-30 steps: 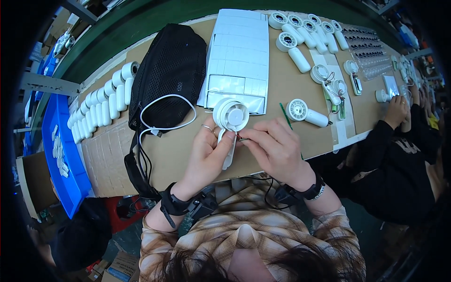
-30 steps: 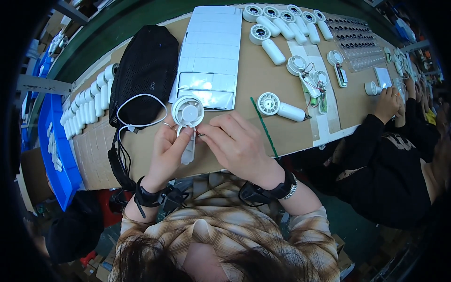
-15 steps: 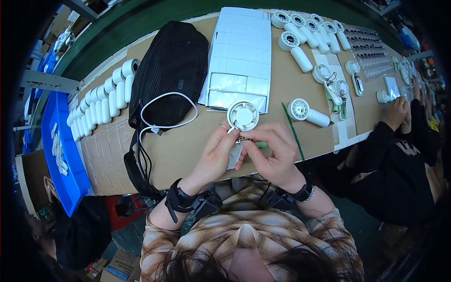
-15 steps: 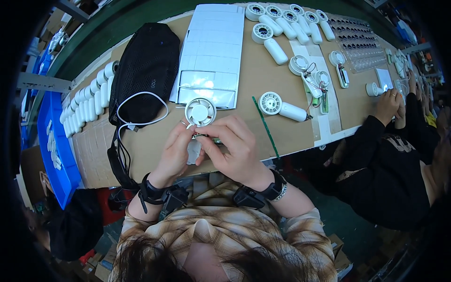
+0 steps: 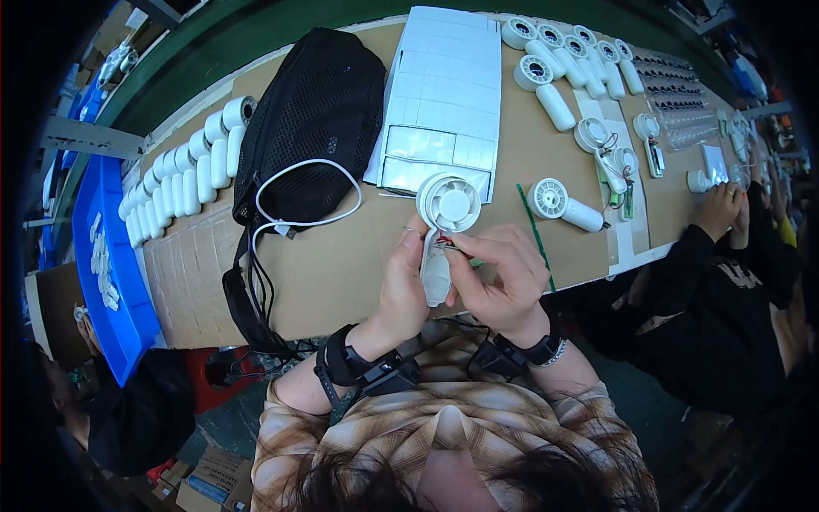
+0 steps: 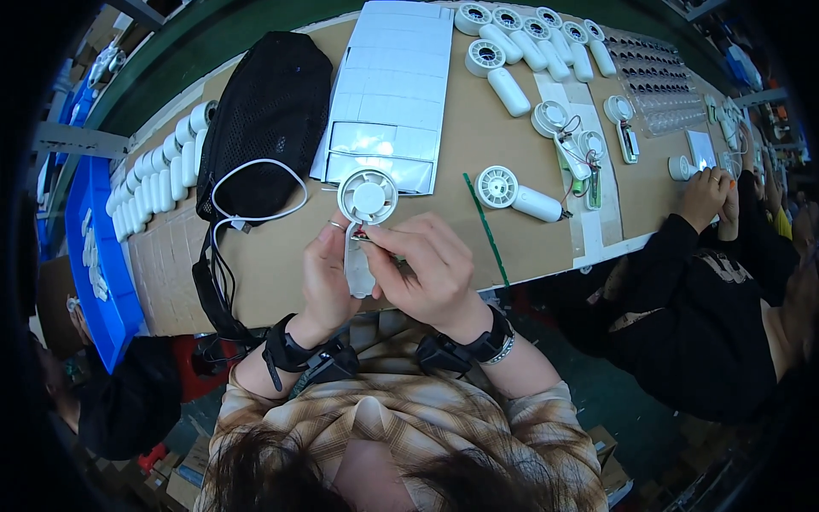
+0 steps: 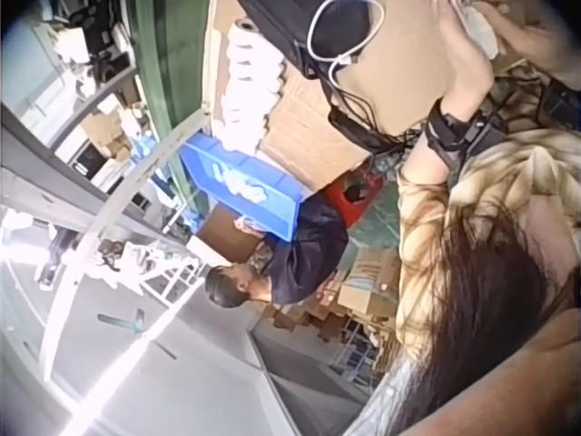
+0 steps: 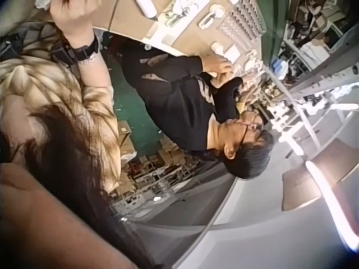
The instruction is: Assembling small electronic components into circular plastic housings at a factory workbench.
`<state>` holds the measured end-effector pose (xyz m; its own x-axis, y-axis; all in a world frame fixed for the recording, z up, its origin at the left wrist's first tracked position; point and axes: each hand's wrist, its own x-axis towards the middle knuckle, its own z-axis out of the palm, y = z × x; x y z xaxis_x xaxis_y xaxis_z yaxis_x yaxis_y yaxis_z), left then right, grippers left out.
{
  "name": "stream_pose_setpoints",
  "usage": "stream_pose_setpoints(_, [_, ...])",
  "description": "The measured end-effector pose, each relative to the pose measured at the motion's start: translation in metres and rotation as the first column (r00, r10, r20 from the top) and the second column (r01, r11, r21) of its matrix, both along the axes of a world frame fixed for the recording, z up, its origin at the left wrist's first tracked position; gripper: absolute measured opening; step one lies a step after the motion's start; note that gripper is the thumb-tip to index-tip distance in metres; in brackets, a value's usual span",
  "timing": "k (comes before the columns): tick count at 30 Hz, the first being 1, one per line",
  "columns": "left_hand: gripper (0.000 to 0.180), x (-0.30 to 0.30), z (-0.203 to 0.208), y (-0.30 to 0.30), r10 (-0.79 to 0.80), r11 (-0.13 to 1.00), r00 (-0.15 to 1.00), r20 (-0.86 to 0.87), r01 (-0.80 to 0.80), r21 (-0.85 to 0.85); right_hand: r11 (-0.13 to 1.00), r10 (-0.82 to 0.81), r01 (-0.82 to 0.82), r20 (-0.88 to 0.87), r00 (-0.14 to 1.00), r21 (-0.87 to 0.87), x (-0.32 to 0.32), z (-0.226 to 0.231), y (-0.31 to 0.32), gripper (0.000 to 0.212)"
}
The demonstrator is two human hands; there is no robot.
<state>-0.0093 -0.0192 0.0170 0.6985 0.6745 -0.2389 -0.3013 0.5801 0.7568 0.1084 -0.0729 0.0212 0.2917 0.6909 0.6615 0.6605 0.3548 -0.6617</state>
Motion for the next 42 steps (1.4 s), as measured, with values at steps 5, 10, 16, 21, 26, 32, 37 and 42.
stream_pose_setpoints(5, [0.056, -0.002, 0.004, -0.001, 0.017, 0.994, 0.999, -0.049, -0.012, 0.110, 1.000, -0.009, 0.011, 0.064, 0.998, -0.025, 0.003, 0.007, -0.001, 0.027])
stream_pose_setpoints(10, [0.058, -0.003, 0.005, 0.001, 0.017, 0.987, 0.997, -0.080, -0.004, 0.163, 0.997, 0.010, 0.006, 0.205, 0.979, -0.077, 0.009, 0.017, 0.000, 0.026])
stream_pose_setpoints(16, [0.063, -0.004, 0.004, 0.004, -0.012, 0.992, 0.996, -0.088, 0.023, 0.126, 0.995, 0.004, 0.024, 0.287, 0.958, -0.093, 0.011, 0.022, 0.002, 0.025])
stream_pose_setpoints(21, [0.062, -0.005, 0.003, 0.004, -0.031, 0.992, 0.996, -0.078, 0.041, 0.121, 0.995, 0.026, 0.004, 0.287, 0.958, -0.103, 0.010, 0.020, 0.003, 0.025])
stream_pose_setpoints(26, [0.061, -0.006, 0.003, 0.005, -0.049, 0.992, 0.995, -0.081, 0.058, 0.110, 0.992, 0.043, -0.014, 0.239, 0.970, -0.122, 0.010, 0.019, 0.003, 0.024])
stream_pose_setpoints(32, [0.049, -0.003, 0.010, 0.004, -0.034, 0.993, 0.998, -0.050, 0.039, 0.109, 0.993, 0.048, -0.030, 0.164, 0.985, -0.111, 0.010, 0.013, 0.003, 0.023])
stream_pose_setpoints(37, [0.046, -0.003, 0.007, 0.003, -0.045, 0.987, 0.997, -0.066, 0.054, 0.150, 0.994, 0.045, -0.036, 0.093, 0.995, -0.102, 0.007, 0.008, 0.001, 0.024])
stream_pose_setpoints(42, [0.044, -0.005, 0.009, 0.002, -0.061, 0.980, 0.986, -0.155, 0.089, 0.181, 0.990, 0.059, -0.068, -0.082, 0.995, -0.124, 0.003, 0.002, -0.003, 0.021])
